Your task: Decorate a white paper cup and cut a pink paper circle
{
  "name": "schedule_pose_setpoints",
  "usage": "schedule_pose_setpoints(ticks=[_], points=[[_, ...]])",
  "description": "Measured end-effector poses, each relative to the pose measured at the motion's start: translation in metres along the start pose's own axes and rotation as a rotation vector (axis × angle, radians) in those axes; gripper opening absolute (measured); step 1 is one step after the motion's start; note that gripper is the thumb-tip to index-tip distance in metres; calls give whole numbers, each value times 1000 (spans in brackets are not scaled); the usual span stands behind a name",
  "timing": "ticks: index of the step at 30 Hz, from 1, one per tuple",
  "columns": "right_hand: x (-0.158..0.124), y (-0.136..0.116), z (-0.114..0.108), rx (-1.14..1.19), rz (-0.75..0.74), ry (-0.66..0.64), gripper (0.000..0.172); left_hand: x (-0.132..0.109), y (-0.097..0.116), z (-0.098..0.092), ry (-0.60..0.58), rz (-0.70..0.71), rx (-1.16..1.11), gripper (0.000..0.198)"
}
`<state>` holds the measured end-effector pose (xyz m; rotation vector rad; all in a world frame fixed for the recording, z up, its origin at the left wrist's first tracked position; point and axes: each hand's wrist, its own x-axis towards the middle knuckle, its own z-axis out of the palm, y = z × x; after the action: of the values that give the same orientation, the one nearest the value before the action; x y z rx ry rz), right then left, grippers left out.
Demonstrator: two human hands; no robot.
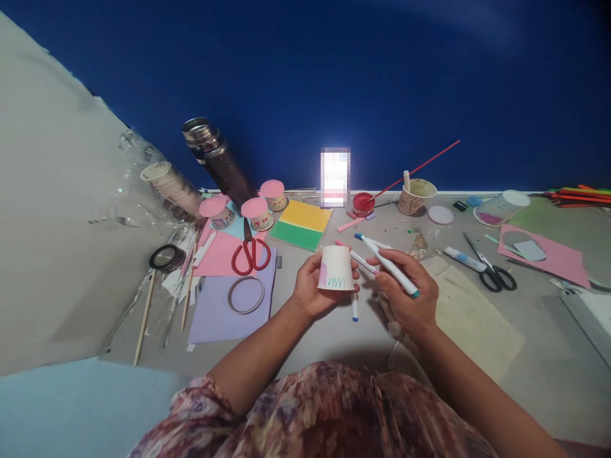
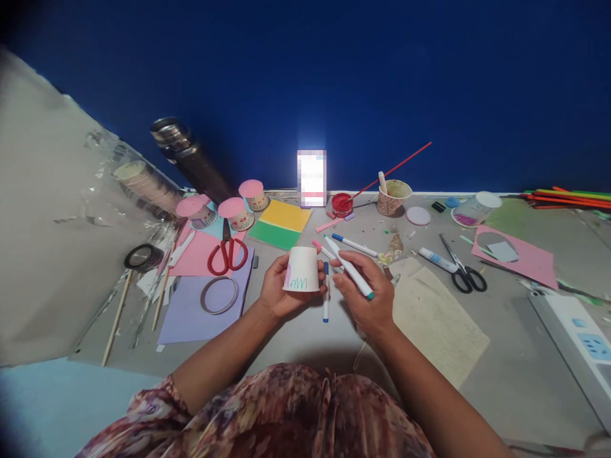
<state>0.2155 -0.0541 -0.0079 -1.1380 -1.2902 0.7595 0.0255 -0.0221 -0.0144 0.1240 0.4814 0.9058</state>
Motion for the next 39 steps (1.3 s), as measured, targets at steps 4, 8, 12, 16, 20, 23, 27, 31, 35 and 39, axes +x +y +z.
schedule_pose_setpoints(ticks=[4, 8, 12, 16, 20, 23, 27, 31, 35, 39], points=[[2, 5, 0, -80, -40, -123, 45, 2, -6, -2, -9, -45, -4, 44], [5, 12, 0, -131, -48, -79, 26, 3, -11, -5, -37, -87, -18, 44], [9, 15, -2, -111, 10, -64, 34, 3, -12, -4, -44, -107, -28, 44], [11, 17, -1, -76, -70, -294, 77, 4, -12, -5, -10, -82, -1, 42], [10, 20, 1, -150, -156, -385, 89, 5, -16, -5, 24, -59, 8, 39], [10, 23, 0, -199, -210, -370, 82, 5, -17, -3, 17, -41, 46, 38], [13, 24, -7, -252, -213, -310, 79, -4, 1, 3, -26, 264, 322, 51], [18, 23, -13, -275, -228, -316, 80, -23, 33, 7, -158, 430, 894, 81], [20, 24, -13, -314, -280, -397, 79, -34, 46, 11, -119, 428, 1214, 80], [20, 22, -11, -331, -275, -459, 81, -33, 43, 10, -114, 419, 1326, 77]])
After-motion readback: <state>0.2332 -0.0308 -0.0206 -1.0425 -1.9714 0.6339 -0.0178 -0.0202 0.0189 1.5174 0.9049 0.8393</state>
